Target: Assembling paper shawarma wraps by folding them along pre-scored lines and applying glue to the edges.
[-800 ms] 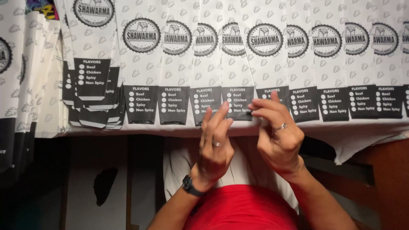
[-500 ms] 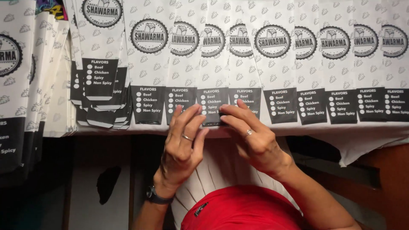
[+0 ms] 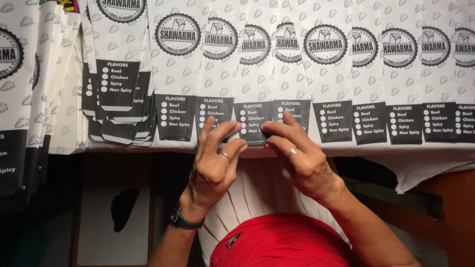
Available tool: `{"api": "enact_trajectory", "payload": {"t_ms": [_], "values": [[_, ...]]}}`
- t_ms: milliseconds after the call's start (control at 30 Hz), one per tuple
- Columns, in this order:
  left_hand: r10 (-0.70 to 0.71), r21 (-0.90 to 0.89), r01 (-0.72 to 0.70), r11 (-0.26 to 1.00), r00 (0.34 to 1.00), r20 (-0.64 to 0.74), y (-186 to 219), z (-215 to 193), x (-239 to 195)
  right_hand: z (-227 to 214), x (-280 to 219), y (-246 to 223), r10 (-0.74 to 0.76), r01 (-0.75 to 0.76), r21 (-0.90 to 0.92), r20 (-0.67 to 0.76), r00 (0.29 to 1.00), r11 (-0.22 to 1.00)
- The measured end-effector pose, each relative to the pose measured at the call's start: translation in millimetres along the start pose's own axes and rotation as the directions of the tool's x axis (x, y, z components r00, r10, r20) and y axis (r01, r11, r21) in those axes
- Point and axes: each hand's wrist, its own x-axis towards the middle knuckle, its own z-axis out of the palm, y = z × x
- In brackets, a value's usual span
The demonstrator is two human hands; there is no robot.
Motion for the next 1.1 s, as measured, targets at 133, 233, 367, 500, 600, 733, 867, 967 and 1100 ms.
{"api": "enact_trajectory", "payload": {"t_ms": [133, 233, 367, 500, 600, 733, 867, 967, 1100], "values": [[-0.138, -0.050, 0.137, 0.989, 0.990, -0.012, 7.7, 6.0, 5.7, 3.3, 4.5, -3.6, 0.060, -0.060, 0.021, -0.014, 0.998, 0.998], [-0.250, -0.096, 0.246, 0.964, 0.968, -0.028, 13.5, 9.7, 7.8, 4.2, 7.5, -5.7, 0.120, -0.118, 0.064, -0.039, 0.992, 0.991], [-0.343, -0.090, 0.336, 0.937, 0.937, -0.066, 18.7, 13.5, 10.4, -0.1, 15.6, -8.5, 0.199, -0.194, 0.110, -0.039, 0.979, 0.975], [-0.319, -0.020, 0.319, 0.948, 0.941, -0.110, 25.8, 14.7, 16.2, -3.8, 24.8, -11.8, 0.260, -0.255, 0.122, -0.025, 0.965, 0.959], [-0.285, 0.047, 0.293, 0.955, 0.950, -0.125, 31.4, 14.9, 18.0, 7.4, 18.4, -7.9, 0.237, -0.237, 0.046, -0.014, 0.971, 0.971], [-0.287, 0.021, 0.298, 0.954, 0.936, -0.201, 31.4, 25.9, 7.4, -2.5, 18.2, -7.5, 0.272, -0.275, 0.123, 0.036, 0.961, 0.954], [-0.238, 0.111, 0.279, 0.954, 0.927, -0.290, 31.3, 39.5, 0.6, -6.6, 22.3, -11.6, 0.276, -0.281, 0.112, 0.057, 0.959, 0.953], [-0.213, 0.178, 0.273, 0.946, 0.931, -0.296, 33.2, 45.4, 0.3, -5.4, 19.6, -10.0, 0.253, -0.256, 0.098, 0.039, 0.967, 0.962], [-0.279, 0.053, 0.306, 0.950, 0.917, -0.286, 31.0, 36.7, 2.8, -4.6, 17.0, -11.9, 0.250, -0.252, 0.110, 0.030, 0.968, 0.961]]}}
